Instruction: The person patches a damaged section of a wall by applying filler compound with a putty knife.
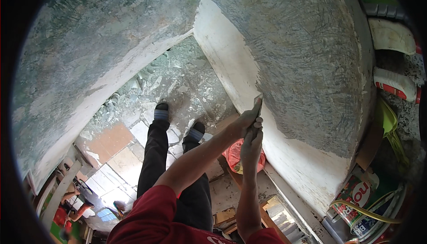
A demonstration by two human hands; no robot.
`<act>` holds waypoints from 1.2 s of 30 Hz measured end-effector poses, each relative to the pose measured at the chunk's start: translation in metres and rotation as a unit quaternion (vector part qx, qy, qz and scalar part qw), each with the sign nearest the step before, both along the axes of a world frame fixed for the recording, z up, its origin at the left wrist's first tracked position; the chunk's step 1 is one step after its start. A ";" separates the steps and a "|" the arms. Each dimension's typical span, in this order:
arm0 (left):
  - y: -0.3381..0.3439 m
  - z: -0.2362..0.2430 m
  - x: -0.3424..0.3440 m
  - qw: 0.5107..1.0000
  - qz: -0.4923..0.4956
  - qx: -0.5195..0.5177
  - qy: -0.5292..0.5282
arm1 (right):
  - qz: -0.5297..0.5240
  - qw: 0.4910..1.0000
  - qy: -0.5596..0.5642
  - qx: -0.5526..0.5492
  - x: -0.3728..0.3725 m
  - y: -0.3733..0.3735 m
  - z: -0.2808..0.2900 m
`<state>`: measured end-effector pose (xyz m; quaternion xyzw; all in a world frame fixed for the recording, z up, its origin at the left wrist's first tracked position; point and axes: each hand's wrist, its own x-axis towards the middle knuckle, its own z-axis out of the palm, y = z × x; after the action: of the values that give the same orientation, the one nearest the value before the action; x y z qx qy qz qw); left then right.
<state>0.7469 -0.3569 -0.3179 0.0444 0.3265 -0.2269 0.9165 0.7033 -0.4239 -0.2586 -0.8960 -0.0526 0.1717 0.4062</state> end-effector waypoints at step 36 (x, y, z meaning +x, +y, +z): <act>0.015 0.020 0.006 0.998 0.033 -0.044 -0.024 | -0.175 0.951 0.187 0.172 0.000 -0.009 0.026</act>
<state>0.7527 -0.3423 -0.2982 -0.0011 0.2958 -0.2093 0.9320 0.7035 -0.4328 -0.2330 -0.7593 0.1534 0.2507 0.5805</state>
